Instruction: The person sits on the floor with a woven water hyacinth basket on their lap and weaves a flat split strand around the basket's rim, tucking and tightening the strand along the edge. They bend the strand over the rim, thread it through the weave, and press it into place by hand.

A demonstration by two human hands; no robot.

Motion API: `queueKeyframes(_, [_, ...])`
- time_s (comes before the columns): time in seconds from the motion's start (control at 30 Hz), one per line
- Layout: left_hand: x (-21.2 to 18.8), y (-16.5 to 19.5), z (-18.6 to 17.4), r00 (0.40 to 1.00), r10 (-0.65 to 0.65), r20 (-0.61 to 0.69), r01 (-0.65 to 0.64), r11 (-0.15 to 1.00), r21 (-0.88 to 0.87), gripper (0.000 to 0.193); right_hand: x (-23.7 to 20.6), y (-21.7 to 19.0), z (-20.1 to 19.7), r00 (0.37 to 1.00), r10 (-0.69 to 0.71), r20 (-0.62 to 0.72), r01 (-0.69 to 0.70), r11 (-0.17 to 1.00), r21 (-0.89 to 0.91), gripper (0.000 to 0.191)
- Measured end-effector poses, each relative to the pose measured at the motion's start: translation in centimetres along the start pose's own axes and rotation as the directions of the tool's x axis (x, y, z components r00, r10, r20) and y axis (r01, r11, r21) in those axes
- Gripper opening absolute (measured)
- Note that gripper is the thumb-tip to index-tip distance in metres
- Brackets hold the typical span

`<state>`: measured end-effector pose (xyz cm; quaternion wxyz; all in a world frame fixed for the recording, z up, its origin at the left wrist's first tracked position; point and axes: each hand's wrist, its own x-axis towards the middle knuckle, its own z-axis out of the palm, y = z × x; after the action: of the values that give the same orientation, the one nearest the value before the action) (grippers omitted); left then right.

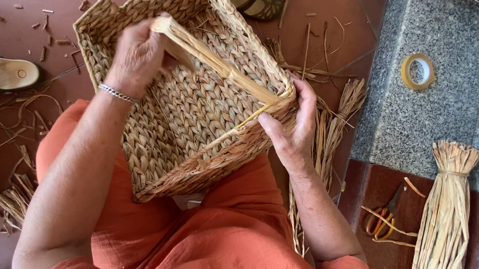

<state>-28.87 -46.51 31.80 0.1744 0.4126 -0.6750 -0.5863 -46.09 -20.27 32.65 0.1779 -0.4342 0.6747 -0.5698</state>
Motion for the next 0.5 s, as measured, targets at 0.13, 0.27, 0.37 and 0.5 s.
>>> queueKeyframes(0.13, [-3.2,0.3,4.5,0.951,-0.050,0.304,0.212,0.822,-0.529,0.048,-0.3,-0.1,0.2,0.998,0.054,-0.030,-0.052,0.997,0.049,0.074])
queueKeyframes(0.27, [-4.1,0.2,7.7,0.870,0.090,0.485,0.268,0.739,-0.618,0.033,-0.5,-0.3,0.4,0.998,0.053,-0.039,-0.051,0.996,0.068,0.075])
queueKeyframes(0.37, [-4.4,-0.3,8.8,0.860,0.216,0.462,0.175,0.726,-0.665,0.030,-0.4,-0.5,0.2,0.998,0.061,-0.021,-0.059,0.995,0.084,0.075])
queueKeyframes(0.5, [-4.5,-0.8,9.5,0.905,0.099,0.415,0.259,0.644,-0.719,0.017,-0.2,-0.6,-0.5,0.997,0.068,0.026,-0.070,0.995,0.068,0.075])
